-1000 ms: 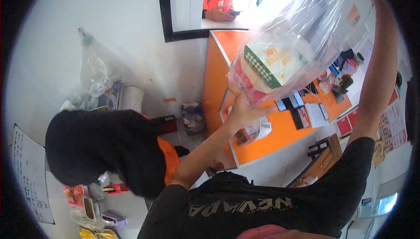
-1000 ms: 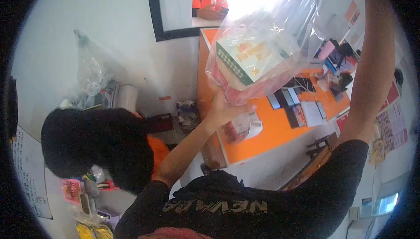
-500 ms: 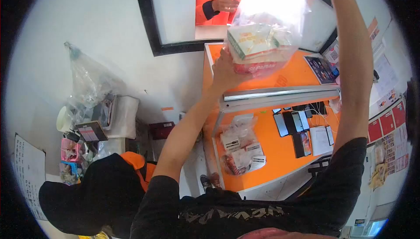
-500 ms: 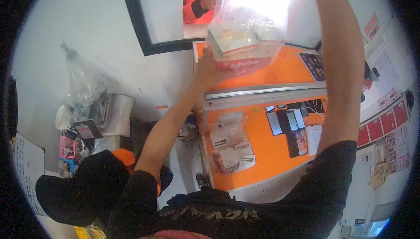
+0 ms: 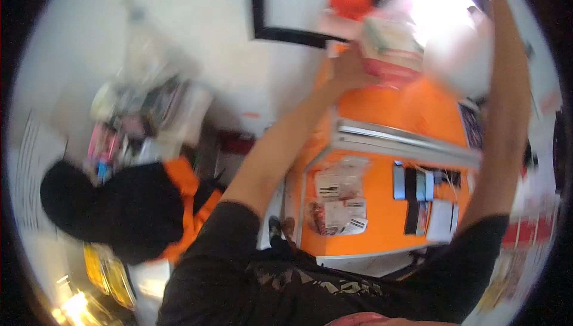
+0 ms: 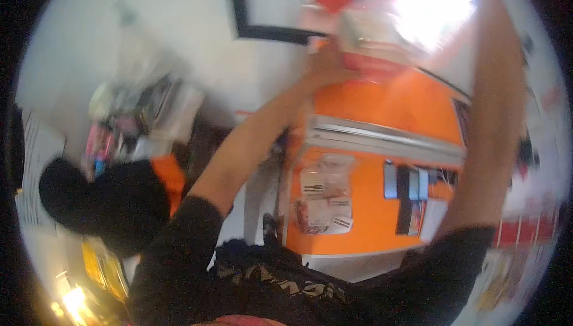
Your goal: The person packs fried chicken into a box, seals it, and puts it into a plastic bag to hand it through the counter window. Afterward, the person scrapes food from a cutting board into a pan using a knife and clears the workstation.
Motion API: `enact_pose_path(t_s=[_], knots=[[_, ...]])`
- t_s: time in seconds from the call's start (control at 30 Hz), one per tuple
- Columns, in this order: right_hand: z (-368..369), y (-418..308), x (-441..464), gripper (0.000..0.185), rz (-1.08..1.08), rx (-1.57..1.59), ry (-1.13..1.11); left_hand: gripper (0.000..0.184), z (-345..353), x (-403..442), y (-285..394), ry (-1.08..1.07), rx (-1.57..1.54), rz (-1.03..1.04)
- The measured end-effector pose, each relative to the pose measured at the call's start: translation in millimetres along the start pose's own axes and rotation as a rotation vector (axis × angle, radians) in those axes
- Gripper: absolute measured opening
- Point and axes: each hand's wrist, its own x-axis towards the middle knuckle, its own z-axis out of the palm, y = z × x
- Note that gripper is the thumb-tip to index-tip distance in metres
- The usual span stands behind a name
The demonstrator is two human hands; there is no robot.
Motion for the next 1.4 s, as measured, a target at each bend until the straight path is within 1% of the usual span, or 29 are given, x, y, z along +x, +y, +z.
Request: enact_pose_path(t_s=[0.1,0.13,0.2,0.33,0.37,0.43,0.47,0.5,0.53,0.57,0.6,0.63,0.67,0.7,0.8,0.83,0.87,0.9,0.93,0.97,1.03,1.07,1.1,1.13,1.17,1.2,1.27,1.3,1.4], knots=[[45.8,-2.1,7.3,0.011,-0.131,-0.028,-0.079,0.12,-13.4,-15.4,5.7,-0.04,0.22,-0.202],[61.0,-7.5,6.7,0.011,-0.171,-0.045,-0.1,0.124,-10.7,-13.2,9.1,-0.03,0.327,-0.169],[90.6,-12.1,7.3,0.012,-0.238,-0.083,-0.126,0.122,-61.3,-48.8,44.3,-0.021,0.264,-0.156],[141.9,-47.2,-15.5,0.014,-0.381,-0.179,-0.118,0.078,-56.5,-149.9,44.8,0.404,-0.12,-0.051],[151.7,-61.8,-30.9,0.014,-0.43,-0.2,-0.088,0.077,-74.8,-185.6,53.0,0.419,-0.217,-0.077],[166.0,-101.2,-73.9,0.016,-0.555,-0.214,0.011,0.06,-149.1,-292.9,85.2,0.196,-0.388,-0.201],[169.6,-121.3,-103.1,0.017,-0.63,-0.194,0.079,0.051,-161.6,-347.6,80.9,0.089,-0.311,-0.305],[173.8,-148.2,-143.8,0.017,-0.729,-0.152,0.121,0.044,-176.6,-408.9,76.9,0.125,-0.259,-0.253],[178.2,-175.9,-192.2,0.018,-0.83,-0.091,0.131,0.042,-216.6,-469.8,85.5,-0.07,-0.161,-0.451],[182.2,-201.5,-238.5,0.019,-0.921,-0.012,0.09,0.034,-245.4,-532.6,96.0,-0.009,-0.255,-0.622],[188.1,-222.7,-282.9,0.02,-1.015,0.071,0.002,0.039,-266.8,-596.4,97.3,-0.021,-0.163,-0.81],[196.0,-247.0,-329.0,0.021,-1.121,0.165,-0.145,0.039,-268.1,-676.1,86.6,0.148,-0.083,-0.952],[205.1,-272.5,-374.4,0.022,-1.24,0.253,-0.352,0.037,-275.0,-749.7,76.2,0.105,0.242,-1.262],[215.4,-300.6,-415.6,0.022,-1.364,0.321,-0.625,0.037,-304.6,-785.3,112.4,0.445,0.263,-1.459],[281.6,-408.8,-536.1,0.025,-1.626,0.379,-1.576,0.036,-354.8,-928.2,147.9,1.102,0.331,-1.541],[318.8,-451.4,-577.8,0.026,-1.592,0.37,-1.827,0.035,-370.8,-953.5,163.4,1.205,0.381,-1.551],[354.6,-501.8,-617.9,0.018,-1.375,0.386,-2.117,0.035,-392.1,-976.0,180.1,1.301,0.436,-1.552],[400.6,-529.3,-663.7,0.017,-1.238,0.574,-2.068,0.034,-411.0,-999.6,190.7,1.401,0.485,-1.548],[446.8,-565.8,-707.9,0.016,-1.188,0.715,-1.976,0.033,-426.1,-1027.9,194.1,1.405,0.573,-1.539],[498.6,-602.4,-746.2,0.016,-0.917,0.698,-2.058,0.032,-438.1,-1057.4,191.3,1.404,0.656,-1.524],[583.0,-674.7,-809.1,0.022,-0.39,1.004,-2.085,0.032,-444.8,-1103.1,178.9,1.314,0.819,-1.554],[601.5,-719.5,-828.5,0.028,-0.278,0.81,-1.862,0.034,-451.5,-1124.4,169.7,1.224,0.919,-1.585],[655.8,-748.5,-850.5,0.031,-0.233,0.84,-1.706,0.036,-465.1,-1144.9,161.9,1.13,1.031,-1.604],[687.0,-787.5,-866.1,0.043,-0.255,0.721,-1.542,0.04,-482.1,-1160.7,160.1,1.031,1.154,-1.61],[733.3,-818.1,-878.0,0.048,-0.496,0.615,-1.237,0.046,-504.4,-1145.9,170.7,1.11,1.024,-1.737],[775.0,-843.2,-887.5,0.054,-0.713,0.498,-0.919,0.046,-512.5,-1156.4,168.3,1.069,1.001,-1.738],[813.5,-885.4,-906.9,0.057,-0.681,0.38,-0.919,0.046,-521.6,-1180.4,153.9,0.996,0.955,-1.732],[821.6,-898.9,-909.6,0.058,-0.664,0.318,-0.918,0.055,-534.8,-1178.8,156.9,0.972,0.761,-1.828],[805.4,-915.6,-901.6,0.057,-0.682,0.196,-1.138,0.065,-567.9,-1158.5,178.4,1.023,0.714,-1.84]])
